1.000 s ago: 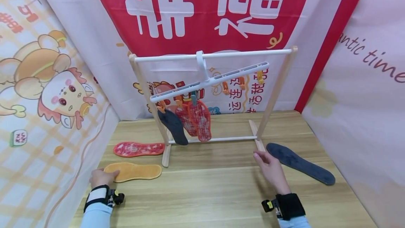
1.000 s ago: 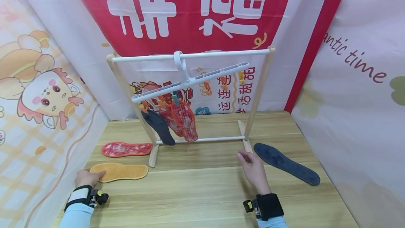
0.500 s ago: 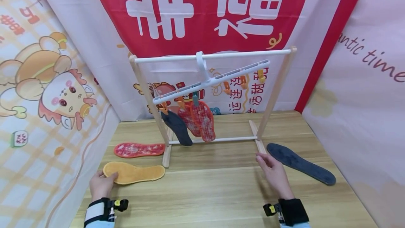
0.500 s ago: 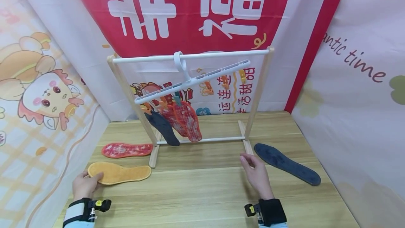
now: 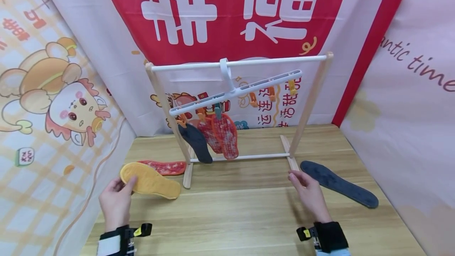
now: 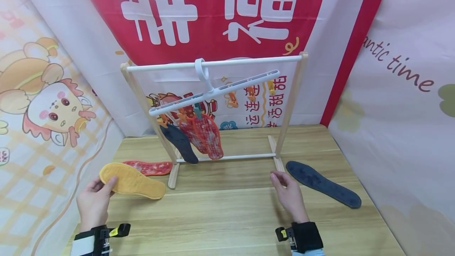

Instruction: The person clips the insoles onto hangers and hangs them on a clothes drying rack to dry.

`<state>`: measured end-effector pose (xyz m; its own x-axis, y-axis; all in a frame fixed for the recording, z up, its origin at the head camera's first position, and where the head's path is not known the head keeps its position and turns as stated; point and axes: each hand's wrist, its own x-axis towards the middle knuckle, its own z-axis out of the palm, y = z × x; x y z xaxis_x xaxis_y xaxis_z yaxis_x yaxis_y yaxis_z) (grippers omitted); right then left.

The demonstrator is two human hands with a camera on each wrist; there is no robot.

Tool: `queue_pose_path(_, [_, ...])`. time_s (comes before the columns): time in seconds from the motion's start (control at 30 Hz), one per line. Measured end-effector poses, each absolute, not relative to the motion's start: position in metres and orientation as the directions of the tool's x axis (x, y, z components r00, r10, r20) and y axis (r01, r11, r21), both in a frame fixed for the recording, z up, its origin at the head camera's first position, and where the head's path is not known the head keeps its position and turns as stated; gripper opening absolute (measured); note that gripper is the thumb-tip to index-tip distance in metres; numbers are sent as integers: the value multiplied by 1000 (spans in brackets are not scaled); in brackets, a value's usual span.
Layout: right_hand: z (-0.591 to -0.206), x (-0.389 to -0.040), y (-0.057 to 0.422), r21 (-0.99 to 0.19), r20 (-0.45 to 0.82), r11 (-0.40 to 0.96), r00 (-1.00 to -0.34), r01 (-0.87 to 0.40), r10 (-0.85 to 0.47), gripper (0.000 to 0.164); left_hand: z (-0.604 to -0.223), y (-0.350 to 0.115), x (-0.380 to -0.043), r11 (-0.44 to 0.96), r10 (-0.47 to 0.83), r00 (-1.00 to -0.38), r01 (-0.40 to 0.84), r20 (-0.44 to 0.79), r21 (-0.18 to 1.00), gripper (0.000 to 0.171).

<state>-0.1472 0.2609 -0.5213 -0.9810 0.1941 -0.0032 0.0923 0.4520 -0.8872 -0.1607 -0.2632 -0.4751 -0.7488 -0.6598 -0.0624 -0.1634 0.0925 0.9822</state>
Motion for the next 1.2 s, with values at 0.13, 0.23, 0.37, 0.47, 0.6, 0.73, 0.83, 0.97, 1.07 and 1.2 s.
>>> queue_pose_path(0.13, [-516,-148,260,-892,1,443,-981,86,192,47,-461,-245,-157,119,-647,-762,-52,38,992,49])
queue_pose_path(0.23, [-510,-150,259,-897,8,436,-983,74,184,48,-452,-231,-155,110,-629,-771,31,94,993,46])
queue_pose_path(0.37, [-499,-155,256,-899,20,434,-986,55,166,51,-441,-211,-154,147,-582,-793,114,179,983,42])
queue_pose_path(0.47, [-490,-161,252,-899,46,436,-986,28,158,51,-435,-195,-155,160,-529,-818,168,228,973,37])
queue_pose_path(0.6, [-474,-171,248,-890,121,454,-983,-46,138,50,-434,-172,-160,178,-447,-857,193,254,965,33])
queue_pose_path(0.73, [-453,-183,241,-893,171,437,-980,-109,106,51,-438,-148,-164,181,-350,-900,208,261,961,34])
queue_pose_path(0.83, [-434,-192,234,-894,199,423,-976,-144,87,54,-440,-130,-168,152,-287,-922,225,261,962,34])
queue_pose_path(0.97, [-411,-205,224,-871,262,445,-963,-207,64,54,-441,-109,-173,145,-216,-941,233,261,961,33])
queue_pose_path(1.07, [-396,-214,216,-851,282,462,-959,-248,5,56,-441,-95,-177,142,-173,-947,247,270,958,33])
queue_pose_path(1.2, [-379,-230,204,-841,279,456,-956,-291,-95,59,-437,-78,-185,118,-126,-953,261,275,958,33])
